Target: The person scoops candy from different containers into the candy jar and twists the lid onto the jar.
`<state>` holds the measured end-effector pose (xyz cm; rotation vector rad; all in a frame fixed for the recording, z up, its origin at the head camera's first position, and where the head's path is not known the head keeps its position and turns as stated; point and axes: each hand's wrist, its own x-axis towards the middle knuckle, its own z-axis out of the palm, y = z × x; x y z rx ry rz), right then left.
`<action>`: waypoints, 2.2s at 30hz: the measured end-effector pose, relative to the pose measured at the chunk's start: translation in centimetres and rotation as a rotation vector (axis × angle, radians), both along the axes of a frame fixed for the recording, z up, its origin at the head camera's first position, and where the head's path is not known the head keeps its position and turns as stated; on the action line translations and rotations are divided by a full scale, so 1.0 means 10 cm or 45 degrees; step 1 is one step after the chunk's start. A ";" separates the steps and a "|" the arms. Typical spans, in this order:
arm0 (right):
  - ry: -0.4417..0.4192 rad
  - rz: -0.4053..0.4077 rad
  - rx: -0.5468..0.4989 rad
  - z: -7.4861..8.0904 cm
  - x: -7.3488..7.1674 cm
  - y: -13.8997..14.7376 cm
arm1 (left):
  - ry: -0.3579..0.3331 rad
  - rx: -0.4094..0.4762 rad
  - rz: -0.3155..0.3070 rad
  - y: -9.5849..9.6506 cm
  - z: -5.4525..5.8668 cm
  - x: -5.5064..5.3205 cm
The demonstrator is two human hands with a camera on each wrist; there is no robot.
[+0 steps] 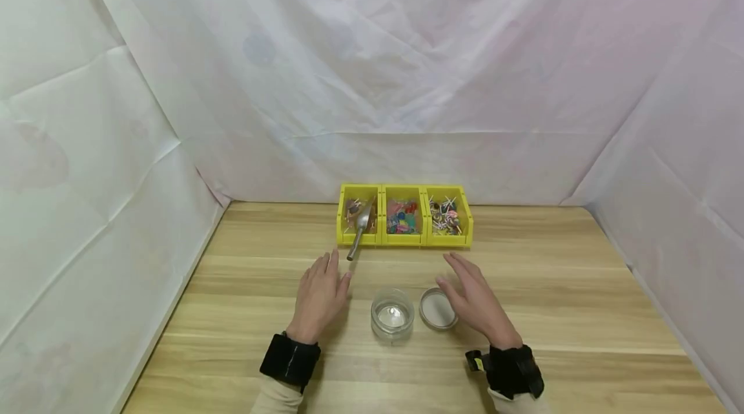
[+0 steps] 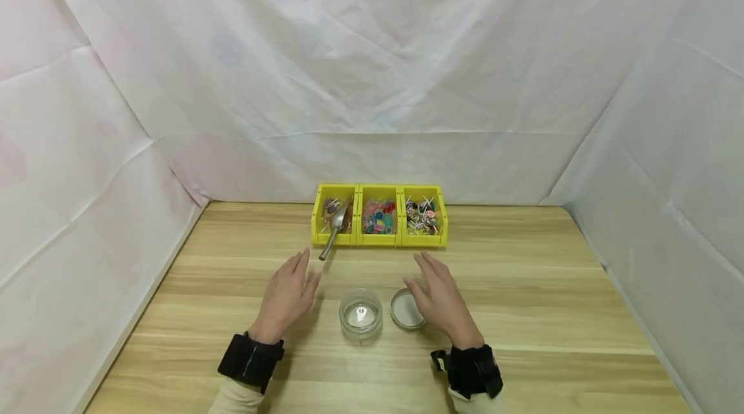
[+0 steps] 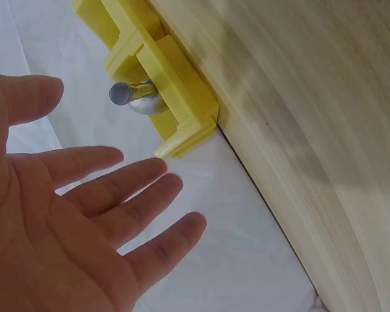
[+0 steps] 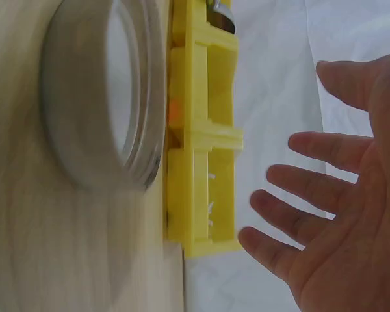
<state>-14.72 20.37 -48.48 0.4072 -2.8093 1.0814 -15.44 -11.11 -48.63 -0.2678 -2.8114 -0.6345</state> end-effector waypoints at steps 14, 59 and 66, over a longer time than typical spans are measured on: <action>-0.074 0.121 -0.055 0.15 -0.25 -0.25 | 0.124 -0.042 -0.018 -0.07 0.01 0.01; -0.666 0.275 -0.188 0.61 -0.87 -0.96 | 0.013 0.012 0.022 -0.18 0.10 0.00; -0.770 0.232 -0.134 0.66 -0.93 -1.06 | 0.020 0.011 0.021 -0.18 0.12 0.01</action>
